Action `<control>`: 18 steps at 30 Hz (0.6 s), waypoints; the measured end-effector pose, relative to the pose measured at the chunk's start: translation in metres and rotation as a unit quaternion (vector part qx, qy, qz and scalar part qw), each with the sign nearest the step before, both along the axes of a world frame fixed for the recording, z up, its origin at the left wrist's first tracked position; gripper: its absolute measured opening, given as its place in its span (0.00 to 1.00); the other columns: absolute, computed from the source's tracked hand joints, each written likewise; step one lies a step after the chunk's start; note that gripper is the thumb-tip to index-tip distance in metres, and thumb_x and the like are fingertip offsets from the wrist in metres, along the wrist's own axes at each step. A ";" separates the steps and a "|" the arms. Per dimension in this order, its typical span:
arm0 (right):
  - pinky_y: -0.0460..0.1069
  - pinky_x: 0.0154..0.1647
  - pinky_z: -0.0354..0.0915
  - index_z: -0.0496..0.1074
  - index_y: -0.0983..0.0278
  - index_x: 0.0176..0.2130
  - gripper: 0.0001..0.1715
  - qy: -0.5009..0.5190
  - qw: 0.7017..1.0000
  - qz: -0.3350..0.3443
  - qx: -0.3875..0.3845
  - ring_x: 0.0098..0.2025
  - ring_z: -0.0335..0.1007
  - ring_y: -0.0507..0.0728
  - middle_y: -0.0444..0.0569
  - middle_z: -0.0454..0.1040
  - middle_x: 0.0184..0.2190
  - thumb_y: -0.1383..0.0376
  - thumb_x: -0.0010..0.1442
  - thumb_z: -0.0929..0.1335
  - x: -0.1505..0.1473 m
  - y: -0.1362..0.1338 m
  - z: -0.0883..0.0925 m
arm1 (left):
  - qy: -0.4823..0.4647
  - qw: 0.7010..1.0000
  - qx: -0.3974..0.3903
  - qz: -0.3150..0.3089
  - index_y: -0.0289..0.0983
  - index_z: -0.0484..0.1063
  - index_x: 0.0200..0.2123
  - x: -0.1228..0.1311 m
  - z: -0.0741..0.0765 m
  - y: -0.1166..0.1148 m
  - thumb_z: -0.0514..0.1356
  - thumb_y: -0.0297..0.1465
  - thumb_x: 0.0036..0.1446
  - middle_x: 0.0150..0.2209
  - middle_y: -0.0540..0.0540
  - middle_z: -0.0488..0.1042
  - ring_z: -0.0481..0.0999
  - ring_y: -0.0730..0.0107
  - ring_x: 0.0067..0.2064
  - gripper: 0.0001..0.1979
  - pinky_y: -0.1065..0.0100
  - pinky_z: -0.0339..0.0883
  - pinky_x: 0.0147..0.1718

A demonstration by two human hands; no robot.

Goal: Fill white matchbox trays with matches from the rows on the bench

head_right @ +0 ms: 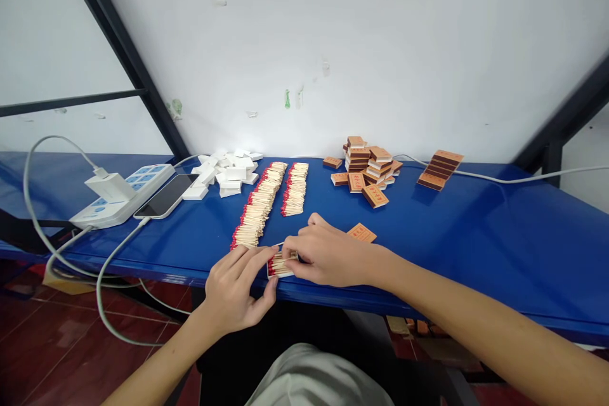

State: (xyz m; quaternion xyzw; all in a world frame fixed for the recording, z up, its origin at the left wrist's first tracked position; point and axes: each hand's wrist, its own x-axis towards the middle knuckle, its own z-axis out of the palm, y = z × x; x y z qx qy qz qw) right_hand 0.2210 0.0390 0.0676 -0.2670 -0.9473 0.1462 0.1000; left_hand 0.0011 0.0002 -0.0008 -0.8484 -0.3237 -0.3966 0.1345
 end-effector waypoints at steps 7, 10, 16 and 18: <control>0.50 0.42 0.52 0.72 0.62 0.35 0.06 0.057 0.997 -0.058 0.005 0.27 0.56 0.51 0.38 0.62 0.20 0.65 0.64 0.65 0.002 0.002 0.001 | -0.002 1.000 -0.012 -0.003 0.36 0.68 0.46 0.000 -0.001 0.000 0.60 0.28 0.56 0.41 0.43 0.78 0.73 0.59 0.38 0.13 0.61 0.69 0.36; 0.48 0.37 0.54 0.73 0.62 0.35 0.07 0.075 0.993 -0.089 0.021 0.29 0.59 0.53 0.40 0.63 0.18 0.64 0.64 0.65 0.003 0.007 -0.003 | -0.001 1.000 -0.010 -0.004 0.36 0.68 0.45 0.000 -0.001 0.000 0.60 0.27 0.56 0.41 0.43 0.78 0.73 0.60 0.38 0.13 0.62 0.69 0.36; 0.49 0.38 0.56 0.75 0.60 0.49 0.14 0.024 0.993 -0.089 0.070 0.35 0.68 0.54 0.47 0.76 0.36 0.64 0.70 0.62 0.005 0.019 -0.016 | 0.005 1.000 -0.008 -0.015 0.36 0.68 0.44 -0.001 -0.001 -0.001 0.60 0.27 0.58 0.42 0.43 0.78 0.72 0.61 0.37 0.10 0.62 0.68 0.34; 0.50 0.39 0.56 0.75 0.59 0.49 0.15 -0.002 0.993 -0.084 0.081 0.36 0.69 0.55 0.47 0.75 0.38 0.62 0.71 0.62 0.005 0.022 -0.018 | 0.009 1.000 -0.005 -0.016 0.36 0.68 0.44 -0.002 0.000 0.000 0.59 0.27 0.59 0.42 0.43 0.78 0.72 0.61 0.36 0.09 0.62 0.68 0.34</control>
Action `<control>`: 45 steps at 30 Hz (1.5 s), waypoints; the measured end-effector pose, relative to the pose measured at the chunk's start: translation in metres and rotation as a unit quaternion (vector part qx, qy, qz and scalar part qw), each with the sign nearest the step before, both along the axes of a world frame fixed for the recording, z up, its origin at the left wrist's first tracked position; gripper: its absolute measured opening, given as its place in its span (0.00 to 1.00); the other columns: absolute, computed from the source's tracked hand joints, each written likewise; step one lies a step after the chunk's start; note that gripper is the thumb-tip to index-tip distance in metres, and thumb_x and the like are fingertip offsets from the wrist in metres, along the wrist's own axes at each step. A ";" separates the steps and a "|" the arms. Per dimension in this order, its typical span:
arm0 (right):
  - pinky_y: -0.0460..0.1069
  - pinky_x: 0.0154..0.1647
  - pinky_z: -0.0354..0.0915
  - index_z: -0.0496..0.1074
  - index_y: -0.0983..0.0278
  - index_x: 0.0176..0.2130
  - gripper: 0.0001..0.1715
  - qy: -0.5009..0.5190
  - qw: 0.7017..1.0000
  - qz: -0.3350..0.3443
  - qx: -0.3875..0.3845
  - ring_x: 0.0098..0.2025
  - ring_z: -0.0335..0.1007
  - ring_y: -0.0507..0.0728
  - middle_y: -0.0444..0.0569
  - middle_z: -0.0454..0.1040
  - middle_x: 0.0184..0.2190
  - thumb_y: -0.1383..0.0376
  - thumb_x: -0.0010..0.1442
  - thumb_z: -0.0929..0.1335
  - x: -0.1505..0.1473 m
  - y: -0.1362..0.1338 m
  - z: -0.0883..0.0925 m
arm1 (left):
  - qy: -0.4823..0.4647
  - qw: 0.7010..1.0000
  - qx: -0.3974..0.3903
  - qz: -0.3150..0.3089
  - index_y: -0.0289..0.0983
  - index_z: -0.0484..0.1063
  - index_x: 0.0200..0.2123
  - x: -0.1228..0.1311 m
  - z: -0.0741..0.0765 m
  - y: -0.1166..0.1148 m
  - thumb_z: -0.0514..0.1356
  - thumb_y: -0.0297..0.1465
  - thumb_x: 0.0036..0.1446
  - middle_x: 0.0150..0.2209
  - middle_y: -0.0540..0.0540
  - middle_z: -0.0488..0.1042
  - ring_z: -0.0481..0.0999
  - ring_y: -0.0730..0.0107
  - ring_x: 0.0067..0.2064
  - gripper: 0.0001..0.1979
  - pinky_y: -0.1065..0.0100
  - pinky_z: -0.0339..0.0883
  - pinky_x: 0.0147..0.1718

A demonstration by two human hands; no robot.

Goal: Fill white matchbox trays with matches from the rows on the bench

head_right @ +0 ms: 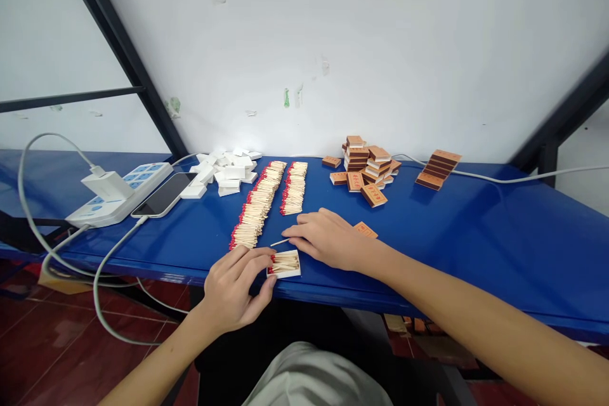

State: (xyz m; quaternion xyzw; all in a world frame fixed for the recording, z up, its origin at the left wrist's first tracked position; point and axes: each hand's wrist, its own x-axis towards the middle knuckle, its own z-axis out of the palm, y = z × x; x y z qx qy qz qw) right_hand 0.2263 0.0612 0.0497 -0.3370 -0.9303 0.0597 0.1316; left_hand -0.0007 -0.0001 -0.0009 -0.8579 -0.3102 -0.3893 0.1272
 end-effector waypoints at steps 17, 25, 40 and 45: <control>0.46 0.35 0.62 0.71 0.63 0.38 0.09 0.149 0.989 0.016 -0.014 0.31 0.68 0.52 0.44 0.74 0.30 0.75 0.59 0.65 -0.002 -0.004 0.007 | 0.007 1.000 0.007 0.013 0.36 0.72 0.46 0.002 0.001 0.001 0.61 0.29 0.58 0.42 0.44 0.79 0.72 0.62 0.37 0.12 0.62 0.69 0.35; 0.46 0.39 0.67 0.76 0.62 0.42 0.13 0.207 0.977 0.033 -0.035 0.37 0.76 0.52 0.46 0.81 0.38 0.72 0.62 0.65 -0.003 -0.009 0.005 | 0.025 0.999 0.028 0.019 0.38 0.74 0.45 0.001 0.002 0.000 0.61 0.29 0.59 0.43 0.45 0.79 0.72 0.64 0.36 0.10 0.63 0.69 0.34; 0.51 0.41 0.67 0.75 0.63 0.48 0.11 0.194 0.974 0.111 0.041 0.37 0.72 0.54 0.49 0.78 0.36 0.66 0.68 0.66 -0.002 -0.012 0.000 | 0.036 0.999 0.019 0.016 0.37 0.71 0.45 -0.001 0.001 0.001 0.61 0.29 0.61 0.44 0.44 0.79 0.73 0.63 0.36 0.09 0.62 0.68 0.35; 0.48 0.39 0.66 0.76 0.63 0.37 0.05 0.230 0.970 0.080 -0.004 0.32 0.71 0.52 0.45 0.78 0.30 0.64 0.64 0.70 -0.006 -0.014 0.001 | 0.050 0.998 0.026 0.009 0.39 0.73 0.45 -0.003 0.002 0.000 0.60 0.29 0.62 0.46 0.44 0.78 0.73 0.65 0.36 0.08 0.63 0.69 0.35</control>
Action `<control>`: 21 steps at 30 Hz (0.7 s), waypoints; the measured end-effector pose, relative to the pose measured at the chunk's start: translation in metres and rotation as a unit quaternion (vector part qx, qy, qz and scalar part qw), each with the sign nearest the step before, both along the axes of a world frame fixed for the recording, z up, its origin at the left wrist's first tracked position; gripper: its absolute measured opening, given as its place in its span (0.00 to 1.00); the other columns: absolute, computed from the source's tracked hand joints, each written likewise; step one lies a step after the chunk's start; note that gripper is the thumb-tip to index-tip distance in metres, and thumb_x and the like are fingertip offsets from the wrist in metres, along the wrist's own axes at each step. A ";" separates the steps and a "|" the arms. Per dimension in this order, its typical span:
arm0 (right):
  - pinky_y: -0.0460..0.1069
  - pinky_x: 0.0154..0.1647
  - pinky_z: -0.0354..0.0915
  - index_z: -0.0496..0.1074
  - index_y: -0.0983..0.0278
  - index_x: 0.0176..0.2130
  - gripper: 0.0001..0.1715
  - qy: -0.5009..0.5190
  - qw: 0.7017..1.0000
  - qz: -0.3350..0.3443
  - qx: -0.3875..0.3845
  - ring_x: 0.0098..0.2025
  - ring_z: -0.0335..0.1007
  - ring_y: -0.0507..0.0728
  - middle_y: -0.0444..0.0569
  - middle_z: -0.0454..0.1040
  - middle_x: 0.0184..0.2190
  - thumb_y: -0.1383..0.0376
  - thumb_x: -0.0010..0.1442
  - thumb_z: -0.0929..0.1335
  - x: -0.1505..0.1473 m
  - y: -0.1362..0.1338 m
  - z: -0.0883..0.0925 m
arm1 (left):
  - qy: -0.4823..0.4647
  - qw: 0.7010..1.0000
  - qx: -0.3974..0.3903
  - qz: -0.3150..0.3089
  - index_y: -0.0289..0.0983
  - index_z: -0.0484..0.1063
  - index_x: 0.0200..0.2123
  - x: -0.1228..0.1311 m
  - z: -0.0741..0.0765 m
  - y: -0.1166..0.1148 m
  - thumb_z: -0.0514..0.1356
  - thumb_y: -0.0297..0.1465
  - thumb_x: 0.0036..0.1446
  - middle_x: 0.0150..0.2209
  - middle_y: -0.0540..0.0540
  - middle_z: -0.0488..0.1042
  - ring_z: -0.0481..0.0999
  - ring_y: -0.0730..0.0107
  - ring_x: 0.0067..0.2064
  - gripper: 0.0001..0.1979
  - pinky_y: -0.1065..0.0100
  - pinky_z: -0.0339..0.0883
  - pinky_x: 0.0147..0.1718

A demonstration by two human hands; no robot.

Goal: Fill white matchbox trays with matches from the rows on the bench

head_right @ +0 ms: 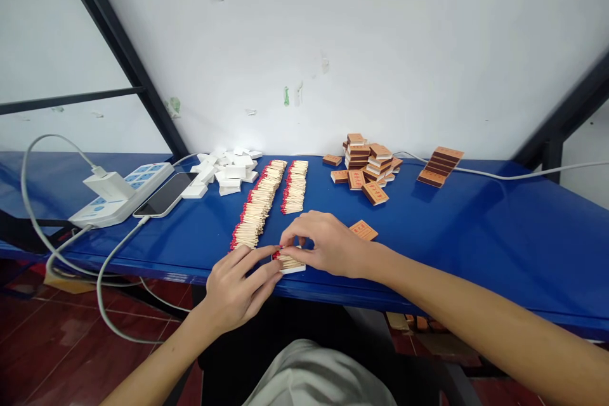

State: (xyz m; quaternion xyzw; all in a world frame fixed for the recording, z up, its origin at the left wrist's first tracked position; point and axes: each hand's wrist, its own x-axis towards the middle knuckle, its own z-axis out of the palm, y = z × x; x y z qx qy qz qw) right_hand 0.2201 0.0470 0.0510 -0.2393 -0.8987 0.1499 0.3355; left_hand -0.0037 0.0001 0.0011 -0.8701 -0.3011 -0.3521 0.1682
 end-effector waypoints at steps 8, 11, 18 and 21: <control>0.49 0.38 0.66 0.78 0.63 0.37 0.08 -0.035 0.997 0.050 -0.055 0.34 0.72 0.52 0.46 0.79 0.31 0.64 0.66 0.68 -0.002 -0.001 0.003 | -0.041 0.999 -0.024 0.006 0.38 0.70 0.45 0.004 0.002 -0.001 0.60 0.32 0.63 0.44 0.45 0.80 0.74 0.64 0.37 0.08 0.63 0.69 0.35; 0.48 0.39 0.67 0.77 0.63 0.38 0.06 -0.023 0.996 0.063 -0.066 0.36 0.72 0.53 0.47 0.78 0.33 0.64 0.65 0.69 -0.001 -0.002 0.004 | -0.050 0.998 -0.027 0.009 0.37 0.69 0.45 0.005 0.002 -0.001 0.60 0.32 0.63 0.43 0.45 0.80 0.74 0.64 0.36 0.08 0.63 0.69 0.35; 0.49 0.39 0.65 0.75 0.63 0.39 0.08 -0.058 0.997 0.017 -0.048 0.36 0.69 0.53 0.48 0.74 0.34 0.68 0.65 0.65 0.000 -0.002 0.007 | -0.044 0.999 -0.025 0.007 0.37 0.71 0.46 0.004 0.002 0.000 0.61 0.31 0.61 0.44 0.45 0.80 0.74 0.63 0.36 0.10 0.62 0.70 0.35; 0.50 0.41 0.64 0.74 0.63 0.40 0.07 -0.102 0.994 -0.003 -0.037 0.37 0.68 0.55 0.48 0.73 0.34 0.70 0.64 0.65 0.001 -0.002 0.006 | -0.043 0.999 -0.022 0.002 0.38 0.72 0.47 0.005 0.002 0.000 0.60 0.30 0.61 0.44 0.44 0.80 0.75 0.63 0.37 0.10 0.62 0.71 0.37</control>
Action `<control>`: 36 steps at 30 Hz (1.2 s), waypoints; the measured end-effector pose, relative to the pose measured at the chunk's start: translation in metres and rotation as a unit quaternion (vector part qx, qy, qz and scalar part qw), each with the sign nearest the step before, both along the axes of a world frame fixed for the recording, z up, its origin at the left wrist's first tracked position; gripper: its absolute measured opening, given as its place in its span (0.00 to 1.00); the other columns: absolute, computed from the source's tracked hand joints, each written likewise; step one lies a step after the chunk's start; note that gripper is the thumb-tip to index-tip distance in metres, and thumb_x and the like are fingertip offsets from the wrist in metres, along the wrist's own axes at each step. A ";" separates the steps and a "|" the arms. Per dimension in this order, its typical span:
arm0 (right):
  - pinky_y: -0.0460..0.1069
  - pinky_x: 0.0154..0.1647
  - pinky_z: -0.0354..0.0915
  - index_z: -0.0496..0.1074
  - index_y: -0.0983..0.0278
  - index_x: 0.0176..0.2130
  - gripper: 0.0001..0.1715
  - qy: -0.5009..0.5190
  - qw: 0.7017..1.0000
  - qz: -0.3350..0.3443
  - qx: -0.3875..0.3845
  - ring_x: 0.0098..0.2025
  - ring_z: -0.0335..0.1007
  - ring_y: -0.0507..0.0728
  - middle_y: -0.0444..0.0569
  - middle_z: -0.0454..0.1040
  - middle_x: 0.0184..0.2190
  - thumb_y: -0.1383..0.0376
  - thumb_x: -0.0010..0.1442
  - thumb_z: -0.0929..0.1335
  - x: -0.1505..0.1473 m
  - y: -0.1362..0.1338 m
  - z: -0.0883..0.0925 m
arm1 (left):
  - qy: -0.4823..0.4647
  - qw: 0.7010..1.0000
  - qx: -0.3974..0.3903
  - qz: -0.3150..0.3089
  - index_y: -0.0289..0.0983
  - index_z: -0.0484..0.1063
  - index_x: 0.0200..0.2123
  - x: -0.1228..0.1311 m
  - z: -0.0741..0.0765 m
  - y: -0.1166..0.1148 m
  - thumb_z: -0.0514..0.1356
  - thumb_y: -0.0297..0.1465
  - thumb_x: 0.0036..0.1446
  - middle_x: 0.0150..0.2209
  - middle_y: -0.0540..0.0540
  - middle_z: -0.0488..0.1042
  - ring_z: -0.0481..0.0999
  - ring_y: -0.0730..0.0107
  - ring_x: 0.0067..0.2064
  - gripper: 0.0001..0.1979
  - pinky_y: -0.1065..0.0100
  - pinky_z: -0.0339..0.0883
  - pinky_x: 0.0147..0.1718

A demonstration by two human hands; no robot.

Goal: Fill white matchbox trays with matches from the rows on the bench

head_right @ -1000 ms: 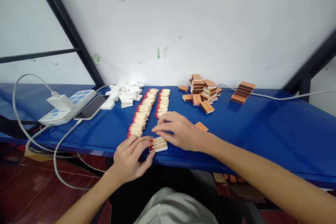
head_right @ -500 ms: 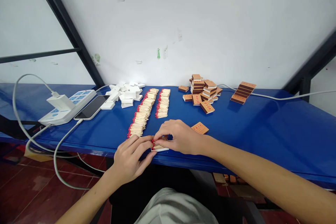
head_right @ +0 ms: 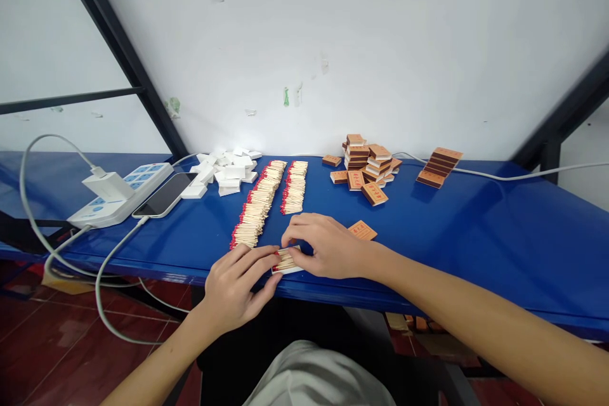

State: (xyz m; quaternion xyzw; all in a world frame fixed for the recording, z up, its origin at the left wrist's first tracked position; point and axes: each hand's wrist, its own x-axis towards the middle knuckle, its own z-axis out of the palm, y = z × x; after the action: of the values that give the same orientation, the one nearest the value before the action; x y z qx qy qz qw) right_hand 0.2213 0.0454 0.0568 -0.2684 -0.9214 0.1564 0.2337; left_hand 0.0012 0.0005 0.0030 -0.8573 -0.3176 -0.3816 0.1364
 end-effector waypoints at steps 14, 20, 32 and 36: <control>0.51 0.44 0.61 0.72 0.63 0.42 0.08 -0.045 0.999 0.011 -0.007 0.37 0.66 0.55 0.47 0.73 0.35 0.70 0.62 0.65 0.001 -0.002 0.001 | -0.014 1.000 -0.021 -0.001 0.37 0.68 0.50 0.000 0.001 -0.001 0.60 0.30 0.61 0.43 0.44 0.80 0.74 0.62 0.37 0.14 0.62 0.71 0.36; 0.53 0.45 0.61 0.72 0.64 0.45 0.12 -0.064 0.997 -0.002 0.050 0.40 0.68 0.57 0.49 0.75 0.37 0.70 0.64 0.63 0.005 0.002 0.004 | -0.022 0.999 -0.039 -0.007 0.37 0.67 0.49 -0.001 -0.001 -0.002 0.61 0.30 0.58 0.45 0.44 0.79 0.75 0.60 0.39 0.15 0.60 0.71 0.36; 0.56 0.49 0.71 0.66 0.54 0.62 0.38 -0.175 0.980 -0.077 -0.055 0.53 0.72 0.66 0.50 0.72 0.57 0.66 0.53 0.70 0.094 0.000 0.040 | -0.036 0.999 -0.039 0.001 0.37 0.70 0.48 -0.001 -0.001 -0.003 0.61 0.28 0.55 0.44 0.44 0.79 0.75 0.59 0.41 0.15 0.60 0.71 0.39; 0.57 0.54 0.67 0.71 0.57 0.57 0.27 -0.188 0.971 -0.108 -0.099 0.54 0.70 0.65 0.50 0.72 0.55 0.64 0.58 0.67 0.104 -0.004 0.033 | -0.035 0.999 -0.027 0.003 0.37 0.71 0.47 0.000 -0.003 -0.003 0.62 0.28 0.55 0.44 0.45 0.79 0.75 0.60 0.39 0.15 0.61 0.71 0.37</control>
State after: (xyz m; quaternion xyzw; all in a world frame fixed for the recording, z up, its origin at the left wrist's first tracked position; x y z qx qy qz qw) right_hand 0.3249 0.0419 0.0899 -0.4123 -0.8945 0.1672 0.0439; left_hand 0.0017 -0.0021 0.0000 -0.8457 -0.3347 -0.4027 0.1031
